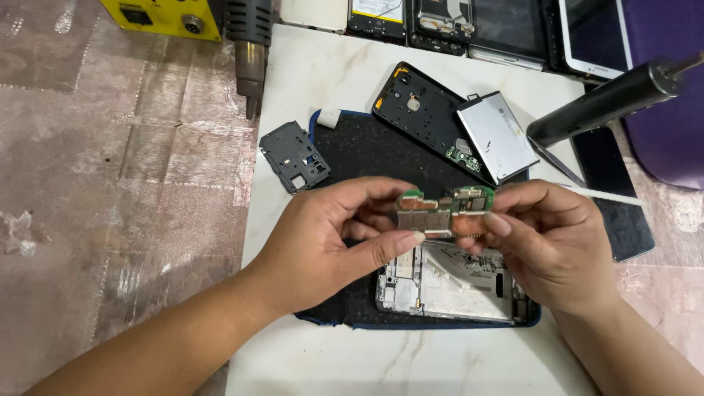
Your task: The person works on a disassembled smartphone, peeling off adhesive strips from the internal frame and placing them aside. They then pick up the motherboard, inspect it, and position it back into the phone's chassis.
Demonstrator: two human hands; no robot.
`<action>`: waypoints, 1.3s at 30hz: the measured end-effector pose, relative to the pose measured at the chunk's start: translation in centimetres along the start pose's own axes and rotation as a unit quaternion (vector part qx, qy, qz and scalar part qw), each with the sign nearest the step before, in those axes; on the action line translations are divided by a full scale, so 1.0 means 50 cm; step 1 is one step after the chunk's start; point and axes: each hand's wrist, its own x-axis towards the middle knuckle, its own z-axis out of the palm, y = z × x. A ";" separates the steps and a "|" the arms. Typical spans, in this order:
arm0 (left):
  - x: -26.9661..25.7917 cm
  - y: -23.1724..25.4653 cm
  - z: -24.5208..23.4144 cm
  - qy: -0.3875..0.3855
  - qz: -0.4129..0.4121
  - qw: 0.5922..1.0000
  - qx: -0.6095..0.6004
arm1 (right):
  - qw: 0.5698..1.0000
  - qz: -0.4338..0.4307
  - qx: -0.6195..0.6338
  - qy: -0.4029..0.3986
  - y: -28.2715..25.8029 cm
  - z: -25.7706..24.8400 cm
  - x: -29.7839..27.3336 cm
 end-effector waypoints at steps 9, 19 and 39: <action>-0.012 0.002 0.014 0.001 -0.055 0.996 -0.069 | 0.998 0.033 0.024 -0.052 0.009 -0.008 -0.011; -0.020 0.009 0.015 -0.021 -0.061 0.997 -0.037 | 0.995 -0.009 -0.024 -0.100 -0.001 0.004 -0.020; -0.018 0.024 0.033 -0.044 -0.050 0.991 0.112 | 0.954 -0.057 -0.260 -0.140 -0.032 0.049 -0.011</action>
